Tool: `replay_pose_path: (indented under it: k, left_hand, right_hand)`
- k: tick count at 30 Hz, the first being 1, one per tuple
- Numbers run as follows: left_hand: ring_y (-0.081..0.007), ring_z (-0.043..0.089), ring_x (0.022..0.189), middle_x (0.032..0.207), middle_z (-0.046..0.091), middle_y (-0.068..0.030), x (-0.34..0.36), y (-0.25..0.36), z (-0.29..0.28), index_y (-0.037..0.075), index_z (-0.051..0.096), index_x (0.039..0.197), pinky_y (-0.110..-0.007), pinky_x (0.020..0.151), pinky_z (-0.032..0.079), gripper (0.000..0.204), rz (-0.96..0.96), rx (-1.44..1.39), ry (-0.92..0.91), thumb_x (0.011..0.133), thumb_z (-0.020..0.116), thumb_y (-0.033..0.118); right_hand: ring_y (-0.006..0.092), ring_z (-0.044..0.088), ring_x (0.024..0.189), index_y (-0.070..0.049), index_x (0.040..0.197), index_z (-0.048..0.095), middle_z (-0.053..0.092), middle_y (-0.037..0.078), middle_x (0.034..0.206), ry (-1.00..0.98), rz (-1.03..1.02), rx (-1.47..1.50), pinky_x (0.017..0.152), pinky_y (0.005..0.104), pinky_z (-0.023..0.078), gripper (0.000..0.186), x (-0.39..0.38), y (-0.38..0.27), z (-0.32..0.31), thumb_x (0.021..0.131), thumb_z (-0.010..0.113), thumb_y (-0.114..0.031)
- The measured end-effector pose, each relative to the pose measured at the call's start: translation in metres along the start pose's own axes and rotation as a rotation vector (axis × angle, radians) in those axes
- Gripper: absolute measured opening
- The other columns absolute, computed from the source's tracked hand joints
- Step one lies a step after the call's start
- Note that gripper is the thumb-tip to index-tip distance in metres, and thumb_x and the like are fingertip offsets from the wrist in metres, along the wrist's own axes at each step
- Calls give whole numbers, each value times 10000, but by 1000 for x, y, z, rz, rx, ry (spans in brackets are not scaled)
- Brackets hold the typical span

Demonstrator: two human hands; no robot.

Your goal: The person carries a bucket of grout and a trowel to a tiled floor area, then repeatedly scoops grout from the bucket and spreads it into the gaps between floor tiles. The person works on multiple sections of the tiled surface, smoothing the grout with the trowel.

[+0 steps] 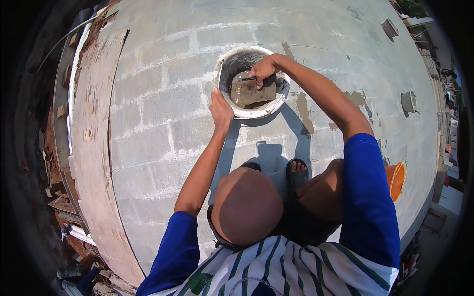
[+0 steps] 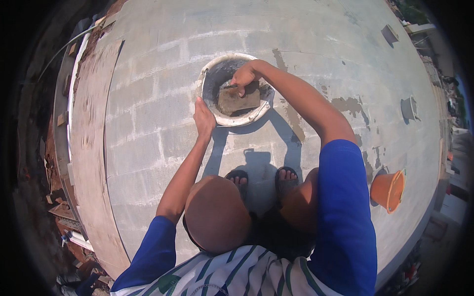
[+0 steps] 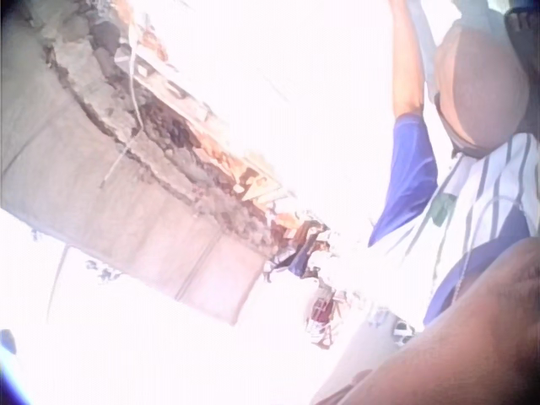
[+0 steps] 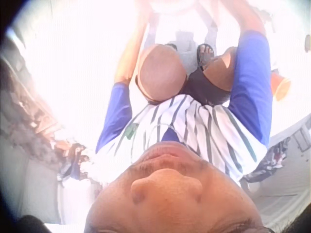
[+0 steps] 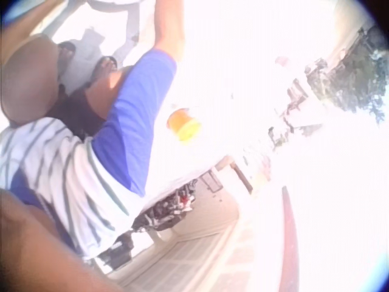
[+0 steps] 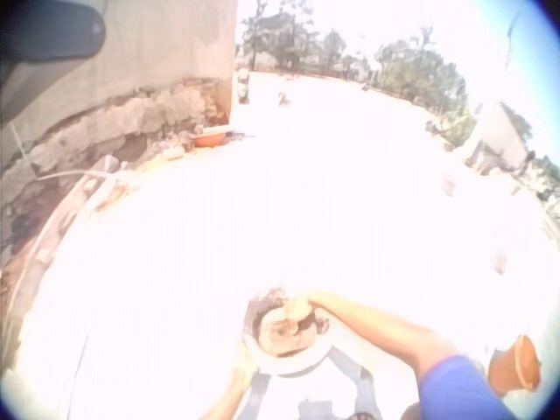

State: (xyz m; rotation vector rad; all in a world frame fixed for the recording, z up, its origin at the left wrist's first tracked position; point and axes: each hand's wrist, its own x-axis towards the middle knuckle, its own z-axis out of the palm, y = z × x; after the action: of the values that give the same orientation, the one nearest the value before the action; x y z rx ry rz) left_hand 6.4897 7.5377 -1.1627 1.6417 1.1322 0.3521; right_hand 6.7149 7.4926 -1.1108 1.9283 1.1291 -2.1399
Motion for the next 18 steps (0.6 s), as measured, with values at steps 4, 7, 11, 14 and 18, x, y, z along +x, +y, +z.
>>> replay_pose_path:
  k: [4, 7, 11, 14, 18]
  left_hand:
    - [-488, 481, 1108, 1128, 551, -329, 4, 10, 12, -53, 513, 1187, -475, 918, 365, 629, -26, 18, -57, 992, 196, 455]
    - [-446, 476, 1142, 1201, 528, -306, 2, 5, 11, -70, 492, 1221, -436, 955, 348, 641, 30, -30, -39, 996, 194, 452]
    - [-434, 489, 1111, 1187, 534, -306, 24, -25, 12, -98, 494, 1200, -408, 966, 343, 622, 187, -106, 29, 1006, 214, 422]
    - [-392, 486, 1144, 1229, 523, -284, 12, -18, 22, -113, 466, 1240, -386, 993, 329, 638, 188, -91, -8, 1008, 200, 419]
    - [-375, 486, 1155, 1244, 519, -269, 9, -22, 31, -115, 464, 1242, -377, 996, 332, 664, 173, -102, -66, 1004, 186, 438]
  right_hand:
    - [182, 624, 937, -35, 1136, 561, 647, 81, 1031, 24, -157, 454, 837, 353, 513, 365, -55, 42, -2, 782, 646, -57]
    - [186, 588, 1034, -31, 1212, 507, 602, 96, 1138, 183, -270, 700, 902, 384, 483, 435, -115, 65, 26, 802, 642, -81]
    - [192, 570, 1057, -16, 1242, 477, 590, 96, 1148, 371, -358, 885, 931, 372, 450, 489, -184, 114, 79, 799, 658, -112]
    - [179, 565, 1070, -28, 1255, 475, 579, 77, 1171, 589, -344, 1077, 958, 334, 418, 491, -238, 164, 158, 806, 660, -105]
    - [171, 544, 1133, -17, 1299, 438, 550, 92, 1227, 893, -476, 1382, 960, 334, 453, 498, -257, 222, 283, 838, 615, -77]
